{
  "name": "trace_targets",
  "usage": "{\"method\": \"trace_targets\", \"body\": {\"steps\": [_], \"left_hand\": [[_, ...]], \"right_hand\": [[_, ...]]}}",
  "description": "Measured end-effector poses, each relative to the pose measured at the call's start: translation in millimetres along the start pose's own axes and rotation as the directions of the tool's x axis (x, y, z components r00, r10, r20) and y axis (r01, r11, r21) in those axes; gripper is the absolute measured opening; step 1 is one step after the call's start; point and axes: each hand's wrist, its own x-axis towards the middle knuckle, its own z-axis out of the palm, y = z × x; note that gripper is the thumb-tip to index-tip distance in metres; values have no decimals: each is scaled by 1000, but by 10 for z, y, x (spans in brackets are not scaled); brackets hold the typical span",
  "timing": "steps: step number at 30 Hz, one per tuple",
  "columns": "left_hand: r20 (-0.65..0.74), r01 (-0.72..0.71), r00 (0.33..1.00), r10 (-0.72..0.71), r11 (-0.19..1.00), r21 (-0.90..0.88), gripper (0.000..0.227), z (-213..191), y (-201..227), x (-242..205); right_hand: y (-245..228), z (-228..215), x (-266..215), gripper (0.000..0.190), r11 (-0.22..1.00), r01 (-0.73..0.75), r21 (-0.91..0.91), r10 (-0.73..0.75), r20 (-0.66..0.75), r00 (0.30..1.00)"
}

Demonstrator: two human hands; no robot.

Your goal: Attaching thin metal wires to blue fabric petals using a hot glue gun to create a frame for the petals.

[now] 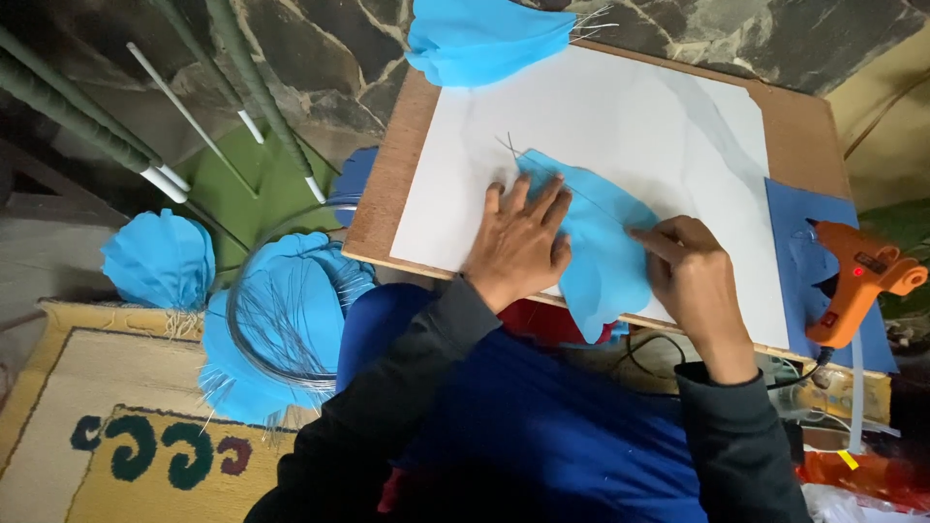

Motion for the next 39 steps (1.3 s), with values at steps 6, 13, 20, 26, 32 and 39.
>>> {"method": "trace_targets", "body": {"steps": [6,13,20,26,32,39], "left_hand": [[-65,-13,998,14,1000,19,48,69,-13,8],[-78,-28,997,29,1000,12,47,40,-12,10],[-29,-23,999,23,1000,-1,50,49,-23,28],[-4,-14,1000,14,1000,13,51,-22,7,22],[47,40,998,-43,997,60,57,-42,49,98],[-3,82,997,-82,992,99,56,90,130,119]], "right_hand": [[-13,-18,15,28,1000,12,-15,-12,-9,1000],[-20,-35,29,29,999,12,-44,-11,10,1000],[-39,-34,37,29,999,-4,-41,5,14,1000],[-42,-41,43,29,998,8,-56,-7,13,1000],[12,23,-8,30,997,2,-74,-3,-10,1000],[16,29,-32,31,996,9,-84,-13,-46,999]]}}
